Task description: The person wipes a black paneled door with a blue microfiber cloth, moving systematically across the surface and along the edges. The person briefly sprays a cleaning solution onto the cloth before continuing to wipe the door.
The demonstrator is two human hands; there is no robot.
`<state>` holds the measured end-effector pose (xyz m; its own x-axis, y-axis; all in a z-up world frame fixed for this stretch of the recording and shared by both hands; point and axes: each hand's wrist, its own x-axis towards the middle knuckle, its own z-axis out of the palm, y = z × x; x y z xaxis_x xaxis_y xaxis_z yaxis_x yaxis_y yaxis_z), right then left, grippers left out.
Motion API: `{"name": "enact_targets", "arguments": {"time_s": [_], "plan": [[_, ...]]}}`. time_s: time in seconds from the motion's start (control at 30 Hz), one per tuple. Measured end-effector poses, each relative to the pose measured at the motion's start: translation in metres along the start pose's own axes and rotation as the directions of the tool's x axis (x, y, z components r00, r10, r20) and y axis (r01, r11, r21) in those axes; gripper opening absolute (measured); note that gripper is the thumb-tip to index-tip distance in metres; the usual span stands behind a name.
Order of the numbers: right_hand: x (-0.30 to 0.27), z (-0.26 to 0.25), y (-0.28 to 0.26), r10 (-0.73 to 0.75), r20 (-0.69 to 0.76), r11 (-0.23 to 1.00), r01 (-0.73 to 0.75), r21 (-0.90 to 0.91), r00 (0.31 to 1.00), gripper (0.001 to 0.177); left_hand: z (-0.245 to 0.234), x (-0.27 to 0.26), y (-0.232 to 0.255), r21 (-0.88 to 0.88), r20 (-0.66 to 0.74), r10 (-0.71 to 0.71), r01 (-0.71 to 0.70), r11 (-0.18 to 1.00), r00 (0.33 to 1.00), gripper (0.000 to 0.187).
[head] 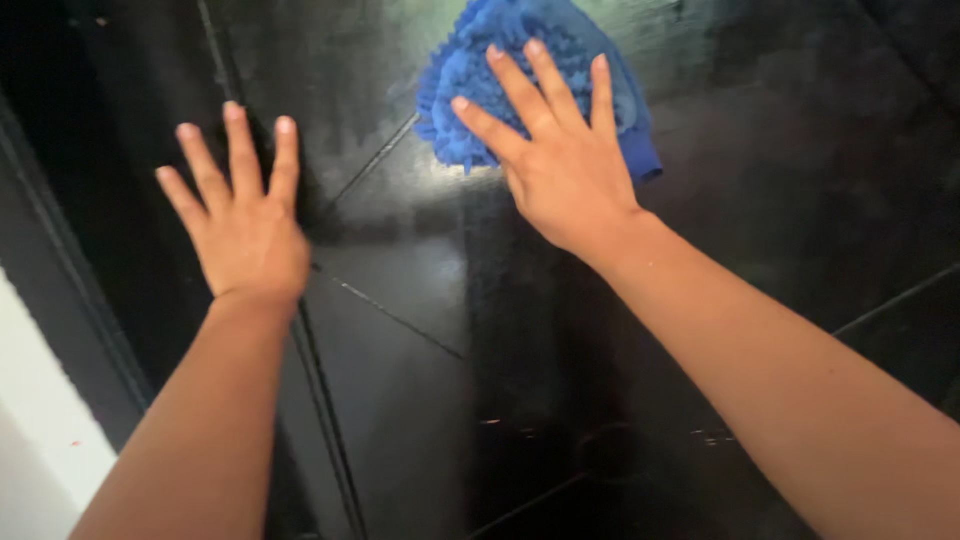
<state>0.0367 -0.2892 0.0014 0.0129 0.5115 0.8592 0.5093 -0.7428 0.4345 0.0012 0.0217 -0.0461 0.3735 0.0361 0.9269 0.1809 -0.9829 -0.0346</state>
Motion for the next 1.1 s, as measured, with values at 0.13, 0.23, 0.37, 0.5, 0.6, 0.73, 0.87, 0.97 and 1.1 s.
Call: {"name": "enact_targets", "arguments": {"time_s": [0.13,0.23,0.37,0.5,0.6,0.73,0.87,0.97,1.1], "plan": [[-0.006,-0.012,0.030,0.050,-0.024,0.998,-0.051,-0.038,0.998,0.056,-0.002,-0.002,-0.002,-0.066,-0.010,0.008,-0.009,0.998,1.000,0.086],[-0.016,-0.023,0.058,0.106,-0.044,0.993,-0.108,-0.054,0.993,0.058,0.003,-0.004,0.000,-0.143,-0.071,0.007,-0.018,0.990,0.997,0.087],[-0.036,-0.039,0.100,0.227,-0.070,0.969,-0.233,-0.087,0.971,0.059,0.007,-0.003,-0.001,0.247,-0.070,0.026,-0.008,0.969,0.997,0.084],[-0.070,-0.050,0.152,0.410,-0.145,0.899,-0.426,-0.103,0.900,0.059,-0.012,-0.003,0.008,-0.238,-0.087,0.011,-0.032,0.971,0.996,0.079],[-0.095,-0.049,0.192,0.585,-0.219,0.787,-0.612,-0.081,0.781,0.057,-0.024,-0.002,0.014,-0.240,-0.087,0.010,-0.031,0.970,0.996,0.079],[-0.111,-0.046,0.210,0.707,-0.281,0.672,-0.741,-0.018,0.648,0.063,-0.022,-0.002,0.013,-0.169,-0.031,-0.013,0.007,0.986,0.999,0.078],[-0.091,-0.037,0.170,0.713,-0.256,0.676,-0.737,0.003,0.653,0.074,-0.010,-0.001,0.008,0.089,-0.003,0.008,-0.007,0.996,1.000,0.092],[-0.069,-0.032,0.125,0.561,-0.169,0.798,-0.583,-0.152,0.811,0.073,-0.003,-0.008,0.005,0.048,0.033,-0.028,0.026,0.998,0.999,0.090],[-0.044,-0.026,0.083,0.337,-0.101,0.922,-0.350,-0.165,0.936,0.064,0.016,-0.004,-0.001,-0.236,-0.097,-0.015,-0.008,0.972,0.995,0.086]]}}
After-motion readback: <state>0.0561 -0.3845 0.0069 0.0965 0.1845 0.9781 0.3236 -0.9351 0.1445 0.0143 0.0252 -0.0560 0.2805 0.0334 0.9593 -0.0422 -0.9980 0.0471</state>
